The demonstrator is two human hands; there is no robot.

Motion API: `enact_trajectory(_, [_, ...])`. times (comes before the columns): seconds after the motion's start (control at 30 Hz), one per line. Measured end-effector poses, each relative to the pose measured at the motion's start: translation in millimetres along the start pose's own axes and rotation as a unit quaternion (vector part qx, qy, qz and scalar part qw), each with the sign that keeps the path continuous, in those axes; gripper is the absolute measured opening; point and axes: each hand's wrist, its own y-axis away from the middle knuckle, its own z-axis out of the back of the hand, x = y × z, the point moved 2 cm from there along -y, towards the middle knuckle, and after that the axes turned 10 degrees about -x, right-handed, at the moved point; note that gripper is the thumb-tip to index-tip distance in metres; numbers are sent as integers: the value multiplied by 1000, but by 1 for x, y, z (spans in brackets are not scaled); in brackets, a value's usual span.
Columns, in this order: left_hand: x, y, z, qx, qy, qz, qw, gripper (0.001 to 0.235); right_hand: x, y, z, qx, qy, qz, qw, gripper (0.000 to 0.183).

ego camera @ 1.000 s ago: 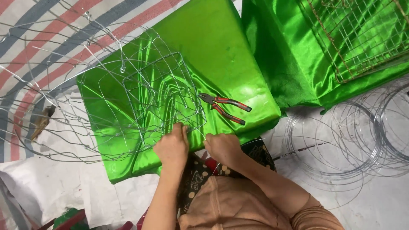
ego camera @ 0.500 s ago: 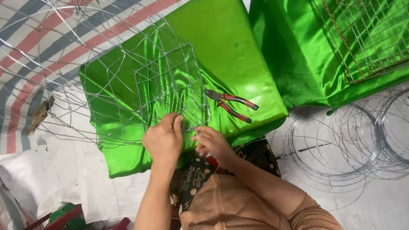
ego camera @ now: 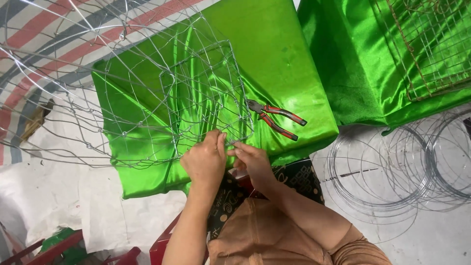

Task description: Reinforcing the joints of a wire frame structure by twisting thin metal wire using pliers.

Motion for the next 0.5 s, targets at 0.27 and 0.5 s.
enact_trajectory(0.27, [-2, 1, -4, -6, 4, -27, 1000, 40, -22, -19, 5, 11, -167, -117, 979, 31])
enact_trajectory(0.5, [1, 10, -21, -36, 21, -47, 998, 40, -10, -15, 25, 11, 53, 32, 998, 39])
